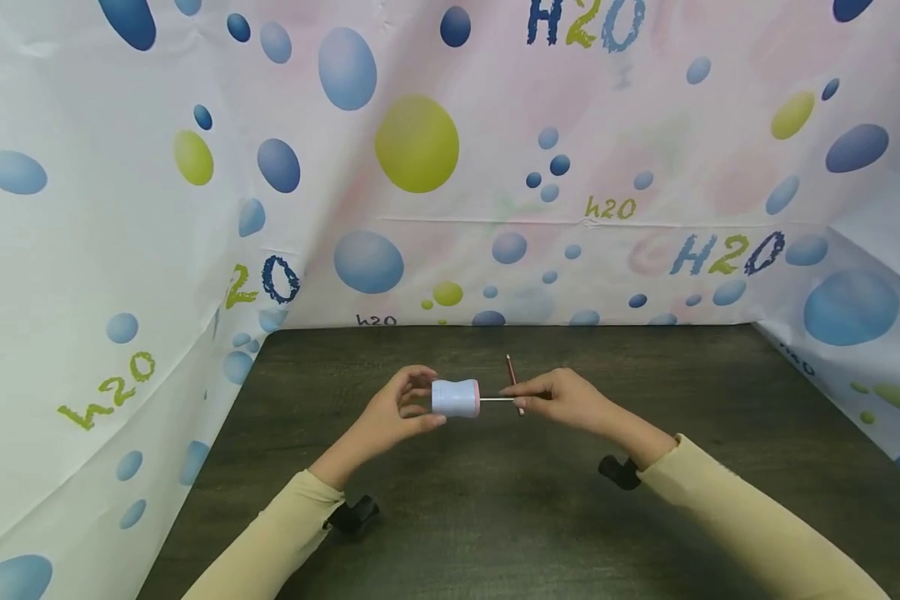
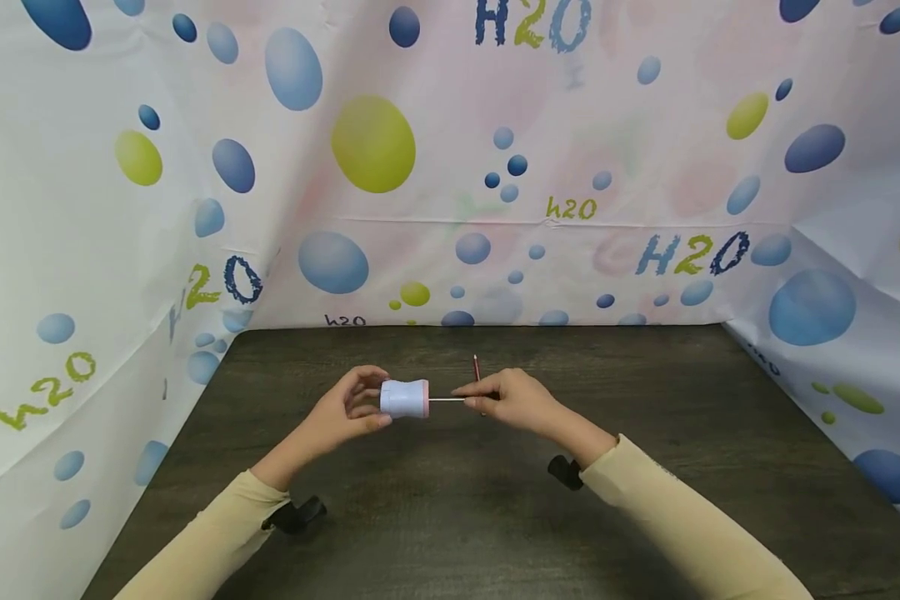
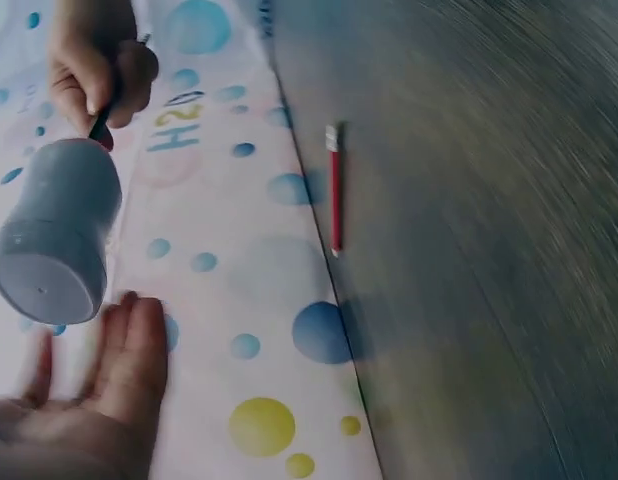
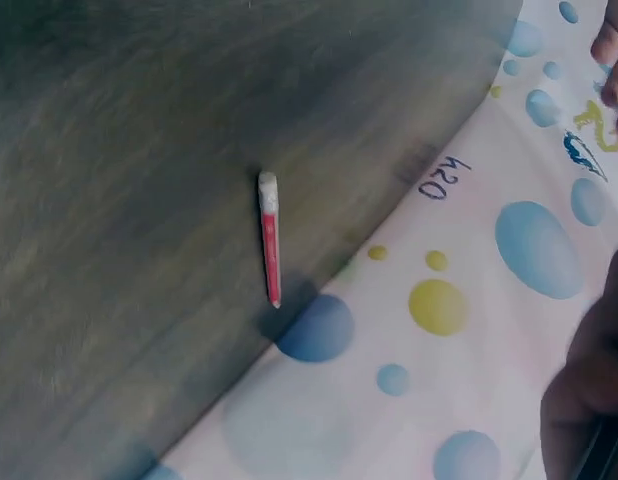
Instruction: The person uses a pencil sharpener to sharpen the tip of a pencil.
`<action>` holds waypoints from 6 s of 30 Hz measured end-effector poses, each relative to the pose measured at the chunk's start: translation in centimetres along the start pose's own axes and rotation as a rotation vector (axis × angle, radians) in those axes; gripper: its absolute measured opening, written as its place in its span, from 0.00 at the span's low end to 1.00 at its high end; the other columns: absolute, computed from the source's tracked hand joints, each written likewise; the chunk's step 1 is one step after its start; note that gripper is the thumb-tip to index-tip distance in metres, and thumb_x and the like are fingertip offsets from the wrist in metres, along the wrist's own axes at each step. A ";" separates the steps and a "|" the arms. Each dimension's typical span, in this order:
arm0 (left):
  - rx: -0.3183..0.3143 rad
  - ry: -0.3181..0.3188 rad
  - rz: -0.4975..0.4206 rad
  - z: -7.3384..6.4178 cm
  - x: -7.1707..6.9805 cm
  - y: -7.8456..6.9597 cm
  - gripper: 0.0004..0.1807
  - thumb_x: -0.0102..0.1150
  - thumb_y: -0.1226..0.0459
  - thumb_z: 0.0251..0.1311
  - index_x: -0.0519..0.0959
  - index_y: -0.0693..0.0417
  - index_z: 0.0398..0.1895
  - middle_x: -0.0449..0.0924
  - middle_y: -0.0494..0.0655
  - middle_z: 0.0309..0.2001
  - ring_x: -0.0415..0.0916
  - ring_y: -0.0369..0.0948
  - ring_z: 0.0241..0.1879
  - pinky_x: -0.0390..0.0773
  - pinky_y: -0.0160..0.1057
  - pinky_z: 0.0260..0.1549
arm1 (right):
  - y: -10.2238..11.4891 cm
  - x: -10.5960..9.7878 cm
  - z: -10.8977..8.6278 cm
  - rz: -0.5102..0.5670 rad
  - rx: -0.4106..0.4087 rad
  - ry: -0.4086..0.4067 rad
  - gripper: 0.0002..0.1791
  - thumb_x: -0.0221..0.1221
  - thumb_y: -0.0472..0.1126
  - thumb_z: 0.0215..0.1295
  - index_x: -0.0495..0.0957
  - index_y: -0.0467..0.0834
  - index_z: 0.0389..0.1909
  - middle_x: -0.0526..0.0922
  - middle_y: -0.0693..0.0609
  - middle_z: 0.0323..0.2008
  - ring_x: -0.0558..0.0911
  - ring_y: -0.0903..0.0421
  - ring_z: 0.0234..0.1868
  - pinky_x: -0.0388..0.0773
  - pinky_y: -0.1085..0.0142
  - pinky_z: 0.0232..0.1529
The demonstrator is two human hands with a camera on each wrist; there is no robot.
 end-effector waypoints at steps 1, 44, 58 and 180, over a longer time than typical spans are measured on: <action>-0.051 0.013 -0.052 0.2 -0.1 0.3 0.33 0.60 0.57 0.73 0.62 0.66 0.72 0.71 0.70 0.66 0.76 0.58 0.63 0.83 0.54 0.60 | 0.2 -0.2 -0.2 -0.055 -0.009 -0.042 0.16 0.61 0.39 0.73 0.85 0.42 0.58 0.88 0.48 0.29 0.55 0.67 0.16 0.57 0.72 0.20; 0.007 0.099 0.059 0.3 1.2 -0.3 0.41 0.70 0.61 0.64 0.61 0.62 0.76 0.70 0.68 0.69 0.75 0.61 0.65 0.83 0.53 0.60 | -1.6 0.4 -0.4 -0.026 -0.003 -0.023 0.15 0.61 0.39 0.72 0.86 0.41 0.56 0.91 0.41 0.44 0.63 0.68 0.20 0.65 0.71 0.23; -0.261 0.186 -0.122 0.4 1.7 1.2 0.33 0.53 0.55 0.76 0.69 0.77 0.67 0.81 0.72 0.58 0.88 0.52 0.52 0.90 0.41 0.46 | 2.0 0.4 -2.4 -0.593 -0.433 -0.479 0.16 0.74 0.32 0.51 0.92 0.49 0.41 0.67 0.57 0.15 0.45 0.72 0.21 0.40 0.78 0.23; 0.054 -0.104 0.139 0.7 0.5 -1.7 0.30 0.71 0.69 0.60 0.75 0.62 0.67 0.82 0.68 0.59 0.85 0.57 0.56 0.88 0.42 0.51 | 0.3 0.1 0.6 -0.067 -0.007 -0.134 0.13 0.62 0.36 0.70 0.87 0.38 0.52 0.87 0.41 0.24 0.54 0.66 0.15 0.51 0.74 0.18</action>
Point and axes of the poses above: each hand's wrist, its own z-axis towards the middle knuckle, its own x-axis out of the palm, y = z × x, the point moved 5 cm from there along z, towards the middle knuckle
